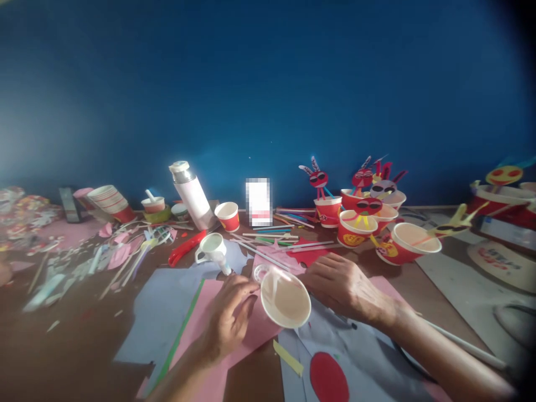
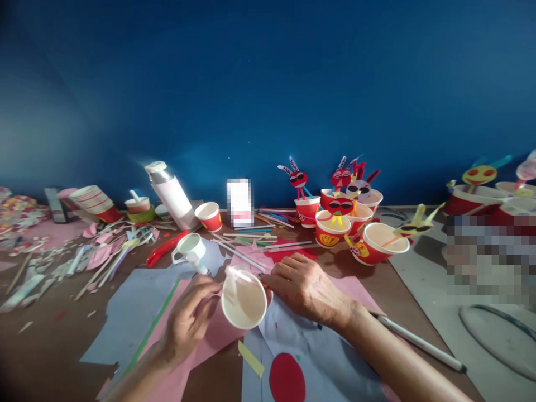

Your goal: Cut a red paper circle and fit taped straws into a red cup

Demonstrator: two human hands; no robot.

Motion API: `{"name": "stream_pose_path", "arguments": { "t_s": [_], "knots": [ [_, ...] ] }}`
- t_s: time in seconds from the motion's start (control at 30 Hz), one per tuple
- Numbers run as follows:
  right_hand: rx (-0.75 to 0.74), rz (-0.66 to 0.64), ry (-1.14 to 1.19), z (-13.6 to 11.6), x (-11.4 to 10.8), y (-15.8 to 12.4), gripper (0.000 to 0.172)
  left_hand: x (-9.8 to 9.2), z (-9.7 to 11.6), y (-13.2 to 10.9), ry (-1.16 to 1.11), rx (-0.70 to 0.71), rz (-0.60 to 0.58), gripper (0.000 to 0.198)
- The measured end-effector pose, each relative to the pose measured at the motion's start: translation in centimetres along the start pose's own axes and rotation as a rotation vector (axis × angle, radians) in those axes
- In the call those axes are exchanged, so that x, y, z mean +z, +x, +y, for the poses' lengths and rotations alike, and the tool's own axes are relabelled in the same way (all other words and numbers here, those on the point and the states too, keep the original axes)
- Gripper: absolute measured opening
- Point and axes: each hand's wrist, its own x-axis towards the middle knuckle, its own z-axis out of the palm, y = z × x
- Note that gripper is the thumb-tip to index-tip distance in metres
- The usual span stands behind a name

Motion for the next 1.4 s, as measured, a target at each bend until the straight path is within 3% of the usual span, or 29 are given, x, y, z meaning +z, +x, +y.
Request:
{"name": "stream_pose_path", "arguments": {
  "t_s": [0.27, 0.4, 0.47, 0.53, 0.6, 0.67, 0.93, 1.03, 1.1, 1.27, 1.4],
  "knots": [
    [0.1, 0.012, 0.009, 0.6, 1.0, -0.6, 0.017, 0.1, -0.8, -0.4, -0.031, -0.141, 0.039, 0.02],
    [0.143, 0.032, 0.046, 0.8, 1.2, -0.6, 0.019, 0.3, -0.9, -0.6, -0.146, -0.303, 0.06, 0.018],
    [0.158, 0.036, 0.068, 0.7, 1.4, -0.6, 0.019, 0.4, -0.7, -0.6, -0.224, -0.398, 0.048, 0.033],
    [0.176, 0.039, 0.088, 0.5, 1.6, -0.6, 0.02, 0.6, -0.4, -0.5, -0.314, -0.442, 0.032, 0.061],
    [0.18, 0.043, 0.11, 0.3, 1.7, -0.5, 0.019, 0.9, 0.0, -0.2, -0.396, -0.449, 0.038, 0.085],
    [0.175, 0.037, 0.133, 0.0, 1.9, -0.4, 0.018, 1.1, 0.6, 0.0, -0.44, -0.444, 0.048, 0.097],
    [0.151, 0.026, 0.143, -1.4, 2.8, 0.0, 0.025, 1.3, 2.3, 0.7, -0.427, -0.445, 0.009, 0.094],
    [0.155, 0.005, 0.202, -1.5, 2.2, 0.0, 0.022, 1.0, 2.6, 0.9, -0.377, -0.445, 0.004, 0.09],
    [0.21, -0.023, 0.315, -1.4, 1.2, 0.2, 0.016, 0.8, 2.8, 1.0, -0.357, -0.446, 0.012, 0.09],
    [0.578, 0.049, 0.731, -0.9, -1.3, 1.8, 0.028, 0.6, 3.3, 1.2, -0.358, -0.464, -0.014, 0.093],
    [0.569, 0.051, 0.832, -1.1, -1.2, 3.3, 0.029, 0.9, 3.7, 1.4, -0.314, -0.444, -0.048, 0.094]
  ]
}}
